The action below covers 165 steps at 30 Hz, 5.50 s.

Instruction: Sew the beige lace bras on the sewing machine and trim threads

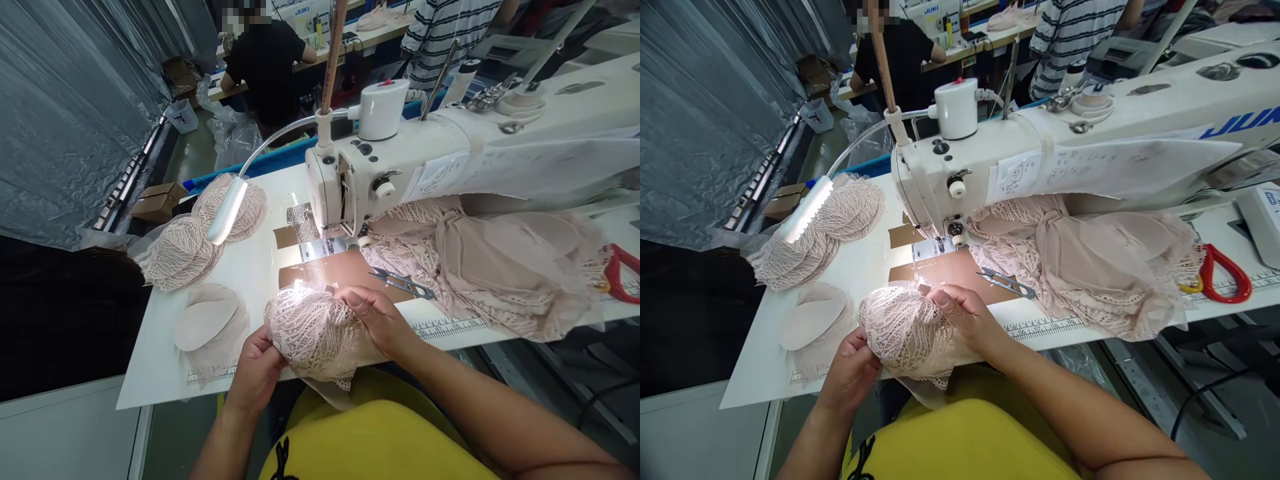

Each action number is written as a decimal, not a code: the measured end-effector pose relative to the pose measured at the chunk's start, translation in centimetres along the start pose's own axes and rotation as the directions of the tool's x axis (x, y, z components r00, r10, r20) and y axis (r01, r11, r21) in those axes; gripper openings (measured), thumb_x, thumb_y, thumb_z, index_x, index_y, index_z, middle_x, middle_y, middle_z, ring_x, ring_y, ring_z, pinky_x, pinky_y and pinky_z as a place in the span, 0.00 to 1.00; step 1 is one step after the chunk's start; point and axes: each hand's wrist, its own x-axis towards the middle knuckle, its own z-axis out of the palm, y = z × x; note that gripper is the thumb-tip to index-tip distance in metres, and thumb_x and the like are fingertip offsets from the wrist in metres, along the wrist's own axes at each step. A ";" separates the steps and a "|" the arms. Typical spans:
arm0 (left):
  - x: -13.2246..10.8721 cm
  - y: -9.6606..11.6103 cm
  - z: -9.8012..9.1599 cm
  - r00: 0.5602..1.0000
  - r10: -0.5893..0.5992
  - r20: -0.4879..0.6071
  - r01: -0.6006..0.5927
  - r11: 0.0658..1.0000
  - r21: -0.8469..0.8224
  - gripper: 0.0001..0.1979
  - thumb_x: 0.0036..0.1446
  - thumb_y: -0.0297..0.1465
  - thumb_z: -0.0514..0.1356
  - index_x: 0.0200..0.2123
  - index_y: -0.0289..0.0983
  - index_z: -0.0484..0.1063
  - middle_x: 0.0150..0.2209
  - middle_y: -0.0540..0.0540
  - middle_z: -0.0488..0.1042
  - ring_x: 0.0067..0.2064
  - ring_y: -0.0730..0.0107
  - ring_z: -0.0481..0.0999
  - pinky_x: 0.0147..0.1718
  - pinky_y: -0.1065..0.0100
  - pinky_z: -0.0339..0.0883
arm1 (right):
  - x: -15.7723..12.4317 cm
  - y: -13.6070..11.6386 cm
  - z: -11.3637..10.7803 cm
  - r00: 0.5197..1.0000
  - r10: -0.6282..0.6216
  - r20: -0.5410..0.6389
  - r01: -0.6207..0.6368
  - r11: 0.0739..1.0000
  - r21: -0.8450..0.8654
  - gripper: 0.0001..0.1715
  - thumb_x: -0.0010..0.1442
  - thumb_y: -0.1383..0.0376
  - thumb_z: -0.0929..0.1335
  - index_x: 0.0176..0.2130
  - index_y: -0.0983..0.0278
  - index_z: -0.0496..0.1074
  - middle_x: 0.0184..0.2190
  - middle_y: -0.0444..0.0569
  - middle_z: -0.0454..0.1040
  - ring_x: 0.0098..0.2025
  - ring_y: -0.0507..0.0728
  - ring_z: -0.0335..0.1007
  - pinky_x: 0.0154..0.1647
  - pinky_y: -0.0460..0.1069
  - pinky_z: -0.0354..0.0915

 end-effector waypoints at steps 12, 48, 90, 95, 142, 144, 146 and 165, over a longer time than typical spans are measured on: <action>-0.5 -1.5 3.2 0.938 -0.111 0.330 0.197 0.951 -0.240 0.25 0.44 0.36 0.68 0.47 0.35 0.73 0.43 0.40 0.77 0.47 0.54 0.75 0.49 0.59 0.66 | 0.8 -0.1 1.2 0.973 -0.163 -0.166 0.133 0.975 -0.179 0.21 0.54 0.58 0.70 0.18 0.64 0.62 0.18 0.39 0.55 0.23 0.49 0.51 0.25 0.46 0.53; 2.2 5.4 2.3 0.872 0.134 0.471 -0.396 0.759 0.517 0.12 0.59 0.36 0.57 0.29 0.32 0.70 0.26 0.49 0.64 0.30 0.73 0.62 0.30 0.71 0.57 | 1.0 -3.3 2.0 0.988 -0.154 0.005 0.129 0.808 -0.575 0.13 0.53 0.64 0.68 0.20 0.64 0.67 0.20 0.44 0.71 0.23 0.50 0.63 0.24 0.45 0.57; 9.1 1.7 8.5 0.768 0.245 0.591 -0.505 -0.336 0.795 0.13 0.58 0.27 0.50 0.26 0.32 0.71 0.24 0.38 0.69 0.30 0.56 0.69 0.32 0.55 0.64 | 5.1 -1.2 -4.0 0.979 -0.049 0.197 0.202 0.137 -0.970 0.14 0.57 0.74 0.61 0.37 0.64 0.74 0.37 0.50 0.71 0.39 0.55 0.64 0.38 0.47 0.59; 9.3 5.3 6.8 0.726 0.154 0.670 -0.674 -0.035 0.738 0.16 0.64 0.30 0.48 0.31 0.34 0.73 0.30 0.43 0.74 0.33 0.66 0.73 0.35 0.64 0.69 | 4.8 -0.6 -3.5 0.977 -0.037 0.211 0.209 -0.040 -0.977 0.14 0.61 0.72 0.61 0.42 0.65 0.73 0.43 0.54 0.70 0.42 0.58 0.63 0.40 0.50 0.60; 13.2 4.6 3.6 0.831 0.283 0.479 -0.464 -0.123 0.877 0.20 0.53 0.24 0.53 0.48 0.41 0.73 0.59 0.46 0.66 0.63 0.44 0.56 0.57 0.37 0.48 | 5.4 1.7 -4.8 0.911 -0.334 0.241 0.264 0.027 -0.964 0.20 0.58 0.76 0.61 0.47 0.64 0.73 0.36 0.50 0.72 0.36 0.56 0.63 0.39 0.49 0.60; 11.9 5.3 3.2 0.790 0.138 0.598 -0.602 -0.014 0.799 0.19 0.48 0.22 0.54 0.42 0.40 0.76 0.56 0.47 0.70 0.62 0.48 0.59 0.59 0.40 0.49 | 5.4 1.7 -5.0 0.892 -0.374 0.256 0.302 0.069 -0.951 0.19 0.59 0.75 0.61 0.45 0.65 0.74 0.36 0.50 0.73 0.37 0.56 0.64 0.40 0.49 0.62; 10.2 5.8 3.0 0.669 0.009 0.743 -0.739 0.119 0.663 0.18 0.47 0.21 0.54 0.39 0.41 0.77 0.52 0.49 0.73 0.60 0.53 0.64 0.60 0.46 0.53 | 5.3 1.7 -5.2 0.884 -0.390 0.258 0.326 0.117 -0.938 0.18 0.58 0.75 0.61 0.43 0.66 0.75 0.35 0.51 0.74 0.37 0.56 0.66 0.40 0.49 0.63; 11.3 4.3 5.1 0.671 0.133 0.730 -0.687 -0.259 0.679 0.22 0.60 0.32 0.52 0.56 0.30 0.64 0.56 0.33 0.66 0.57 0.53 0.66 0.54 0.52 0.66 | 5.2 0.5 -4.9 0.966 -0.168 0.195 0.181 -0.092 -0.979 0.16 0.59 0.74 0.61 0.42 0.63 0.73 0.33 0.49 0.70 0.34 0.55 0.58 0.34 0.50 0.53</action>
